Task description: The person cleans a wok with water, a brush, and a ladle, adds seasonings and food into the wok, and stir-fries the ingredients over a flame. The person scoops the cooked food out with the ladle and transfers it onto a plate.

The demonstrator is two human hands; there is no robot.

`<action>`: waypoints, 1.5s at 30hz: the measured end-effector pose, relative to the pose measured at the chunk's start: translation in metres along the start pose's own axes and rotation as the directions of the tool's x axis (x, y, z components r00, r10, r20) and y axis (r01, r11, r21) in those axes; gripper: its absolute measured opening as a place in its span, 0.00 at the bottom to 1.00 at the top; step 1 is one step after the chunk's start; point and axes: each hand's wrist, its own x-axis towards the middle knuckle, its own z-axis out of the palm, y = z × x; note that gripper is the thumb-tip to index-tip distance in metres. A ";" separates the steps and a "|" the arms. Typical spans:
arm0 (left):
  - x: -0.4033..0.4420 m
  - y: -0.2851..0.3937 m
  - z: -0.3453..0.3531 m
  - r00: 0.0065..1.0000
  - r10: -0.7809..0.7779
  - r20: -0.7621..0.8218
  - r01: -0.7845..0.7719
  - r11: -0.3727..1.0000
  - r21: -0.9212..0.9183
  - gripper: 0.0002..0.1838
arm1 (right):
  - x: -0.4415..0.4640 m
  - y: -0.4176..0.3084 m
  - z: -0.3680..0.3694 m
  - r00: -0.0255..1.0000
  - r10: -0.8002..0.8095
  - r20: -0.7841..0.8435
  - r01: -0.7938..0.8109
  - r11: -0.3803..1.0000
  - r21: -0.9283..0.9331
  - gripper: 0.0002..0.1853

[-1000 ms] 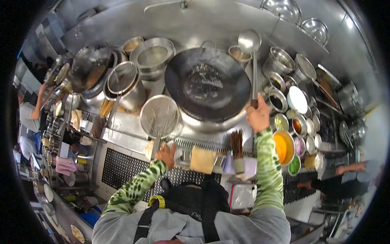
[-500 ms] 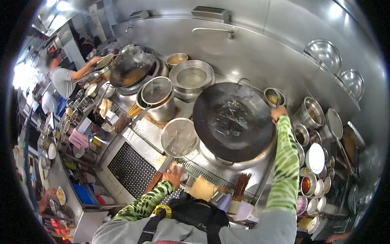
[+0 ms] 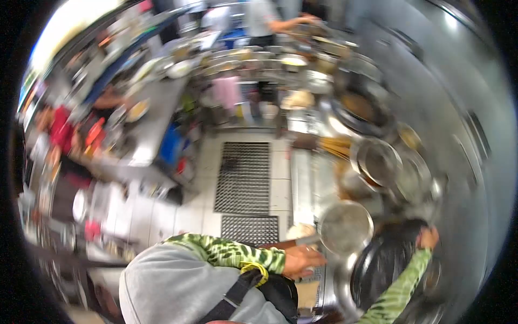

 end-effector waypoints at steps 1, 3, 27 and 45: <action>-0.011 -0.004 -0.009 0.997 -0.048 -0.060 0.047 0.999 -0.020 0.29 | 0.029 0.008 0.018 0.994 0.098 -0.046 -0.105 0.974 -0.198 0.06; -0.026 -0.012 -0.017 0.989 -0.084 -0.118 0.073 0.993 -0.097 0.28 | 0.046 0.018 0.069 0.994 0.093 -0.052 -0.105 0.948 -0.301 0.03; -0.010 -0.014 -0.034 0.981 0.165 0.106 -0.116 0.923 -0.366 0.23 | -0.208 -0.195 0.008 0.845 0.033 0.533 -0.533 0.115 0.838 0.12; 0.002 0.026 0.018 0.852 0.402 0.335 -0.141 0.794 -0.592 0.22 | -0.489 -0.161 0.002 0.843 0.531 0.092 -0.533 0.799 0.279 0.31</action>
